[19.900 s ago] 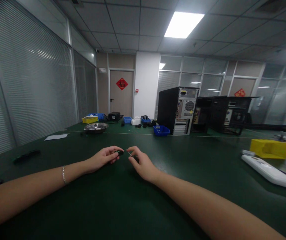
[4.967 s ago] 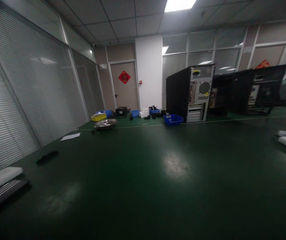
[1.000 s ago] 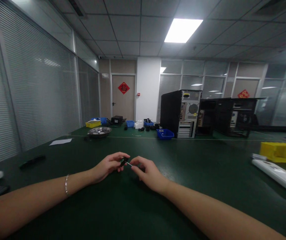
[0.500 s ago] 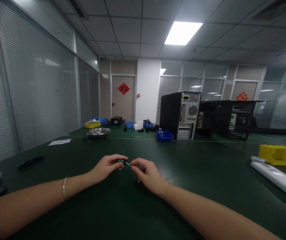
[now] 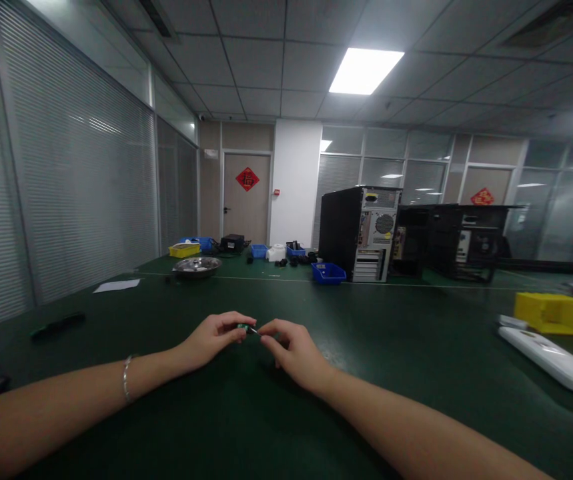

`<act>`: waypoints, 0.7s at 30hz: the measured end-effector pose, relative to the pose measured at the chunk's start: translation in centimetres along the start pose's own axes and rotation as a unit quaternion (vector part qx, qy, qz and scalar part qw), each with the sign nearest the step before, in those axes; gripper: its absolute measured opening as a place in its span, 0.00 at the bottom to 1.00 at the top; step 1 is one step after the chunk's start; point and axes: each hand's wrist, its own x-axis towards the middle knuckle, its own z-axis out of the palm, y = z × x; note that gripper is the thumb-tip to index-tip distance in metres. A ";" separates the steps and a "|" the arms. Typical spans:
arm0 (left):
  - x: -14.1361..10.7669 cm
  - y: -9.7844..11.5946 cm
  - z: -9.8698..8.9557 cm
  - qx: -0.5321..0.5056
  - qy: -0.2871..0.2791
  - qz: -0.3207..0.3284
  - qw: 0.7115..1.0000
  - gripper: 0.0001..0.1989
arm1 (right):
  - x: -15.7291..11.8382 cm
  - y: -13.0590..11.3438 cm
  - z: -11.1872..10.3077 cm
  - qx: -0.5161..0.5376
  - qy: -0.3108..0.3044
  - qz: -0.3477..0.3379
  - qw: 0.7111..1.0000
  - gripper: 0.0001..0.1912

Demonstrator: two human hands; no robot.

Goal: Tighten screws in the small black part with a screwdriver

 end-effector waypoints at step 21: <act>0.0 0.4 0.1 -0.119 -0.041 -0.077 0.989 0.17 | 0.0 0.3 -0.1 0.016 -0.021 -0.020 0.999 0.17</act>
